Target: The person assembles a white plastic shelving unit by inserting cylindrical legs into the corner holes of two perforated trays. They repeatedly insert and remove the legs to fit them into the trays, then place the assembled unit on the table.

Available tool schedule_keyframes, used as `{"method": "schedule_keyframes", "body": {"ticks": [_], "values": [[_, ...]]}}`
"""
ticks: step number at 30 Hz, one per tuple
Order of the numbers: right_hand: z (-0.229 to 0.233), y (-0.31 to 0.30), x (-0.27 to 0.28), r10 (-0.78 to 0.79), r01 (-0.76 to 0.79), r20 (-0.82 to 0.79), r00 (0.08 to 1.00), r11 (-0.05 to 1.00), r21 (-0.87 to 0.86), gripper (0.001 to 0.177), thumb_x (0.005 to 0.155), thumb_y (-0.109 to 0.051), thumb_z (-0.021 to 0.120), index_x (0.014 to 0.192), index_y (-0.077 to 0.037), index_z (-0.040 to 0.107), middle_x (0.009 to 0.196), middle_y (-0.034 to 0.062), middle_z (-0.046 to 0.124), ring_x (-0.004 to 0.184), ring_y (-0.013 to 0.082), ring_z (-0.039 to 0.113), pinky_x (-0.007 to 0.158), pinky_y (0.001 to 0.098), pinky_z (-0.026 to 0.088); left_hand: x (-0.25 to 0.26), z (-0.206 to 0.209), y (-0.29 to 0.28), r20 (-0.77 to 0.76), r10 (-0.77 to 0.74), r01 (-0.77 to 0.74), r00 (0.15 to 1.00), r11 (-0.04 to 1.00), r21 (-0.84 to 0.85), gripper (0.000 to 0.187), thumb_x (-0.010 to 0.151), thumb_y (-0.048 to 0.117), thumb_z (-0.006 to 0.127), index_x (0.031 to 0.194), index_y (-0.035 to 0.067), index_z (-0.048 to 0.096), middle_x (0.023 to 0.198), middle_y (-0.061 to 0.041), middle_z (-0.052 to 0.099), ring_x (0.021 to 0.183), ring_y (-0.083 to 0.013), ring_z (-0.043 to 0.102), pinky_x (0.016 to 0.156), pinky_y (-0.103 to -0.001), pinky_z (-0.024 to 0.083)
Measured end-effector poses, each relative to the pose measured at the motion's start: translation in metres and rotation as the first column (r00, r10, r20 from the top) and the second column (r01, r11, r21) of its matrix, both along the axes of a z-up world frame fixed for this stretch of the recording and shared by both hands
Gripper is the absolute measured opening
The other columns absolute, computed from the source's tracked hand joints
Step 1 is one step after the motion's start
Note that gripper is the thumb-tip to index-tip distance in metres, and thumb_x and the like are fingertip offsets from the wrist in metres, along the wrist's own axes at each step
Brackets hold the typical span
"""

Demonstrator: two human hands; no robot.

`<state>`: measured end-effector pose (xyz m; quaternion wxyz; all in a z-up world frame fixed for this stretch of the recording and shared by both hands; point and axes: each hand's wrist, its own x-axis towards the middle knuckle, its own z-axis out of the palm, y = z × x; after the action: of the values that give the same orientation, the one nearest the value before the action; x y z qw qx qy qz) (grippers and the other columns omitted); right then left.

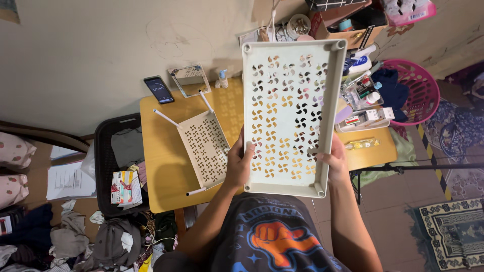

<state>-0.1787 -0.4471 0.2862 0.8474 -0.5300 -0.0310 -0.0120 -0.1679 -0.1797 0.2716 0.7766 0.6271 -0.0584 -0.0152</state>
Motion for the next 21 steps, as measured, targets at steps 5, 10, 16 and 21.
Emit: {"method": "schedule_keyframes", "body": {"ticks": [5, 10, 16, 21], "values": [[0.017, 0.011, -0.012, -0.006, 0.009, 0.033, 0.999, 0.996, -0.093, 0.081, 0.073, 0.002, 0.069, 0.152, 0.007, 0.046, 0.122, 0.0121, 0.070, 0.105, 0.0179, 0.068, 0.092, 0.0329, 0.056, 0.001, 0.000, -0.007, 0.537, 0.210, -0.512, 0.817, 0.692, 0.508, 0.065, 0.102, 0.020, 0.063, 0.155, -0.006, 0.036, 0.148, -0.028, 0.050, 0.139, -0.0311, 0.047, 0.116, -0.039, 0.038], [0.030, 0.046, -0.034, -0.157, 0.151, 0.022, 0.987, 0.892, -0.427, 0.079, 0.074, 0.006, 0.068, 0.150, 0.004, 0.049, 0.124, 0.0094, 0.069, 0.111, 0.0137, 0.067, 0.096, 0.0279, 0.054, -0.001, 0.023, -0.036, 0.256, -0.097, 0.044, 0.962, 0.978, 0.203, 0.052, 0.106, 0.013, 0.058, 0.151, -0.009, 0.043, 0.153, -0.027, 0.049, 0.142, -0.0298, 0.049, 0.114, -0.040, 0.042], [0.031, 0.093, -0.043, -0.225, 0.259, 0.137, 0.965, 0.715, -0.649, 0.073, 0.079, -0.005, 0.083, 0.144, 0.004, 0.052, 0.110, 0.0109, 0.075, 0.102, 0.0129, 0.068, 0.090, 0.0280, 0.055, -0.004, 0.036, -0.059, 0.163, -0.144, 0.146, 0.976, 0.989, 0.002, 0.028, 0.111, 0.016, 0.056, 0.127, -0.006, 0.065, 0.109, -0.010, 0.068, 0.099, -0.0110, 0.060, 0.085, -0.028, 0.051], [0.026, 0.102, -0.044, -0.226, 0.342, 0.256, 0.940, 0.650, -0.679, 0.084, 0.076, -0.008, 0.084, 0.148, 0.008, 0.044, 0.111, 0.0126, 0.075, 0.100, 0.0132, 0.071, 0.087, 0.0277, 0.056, -0.007, 0.029, -0.053, -0.008, -0.183, 0.182, 0.983, 0.979, -0.096, 0.028, 0.111, 0.019, 0.053, 0.115, -0.005, 0.067, 0.091, 0.000, 0.067, 0.081, -0.0025, 0.056, 0.071, -0.023, 0.049]]}}
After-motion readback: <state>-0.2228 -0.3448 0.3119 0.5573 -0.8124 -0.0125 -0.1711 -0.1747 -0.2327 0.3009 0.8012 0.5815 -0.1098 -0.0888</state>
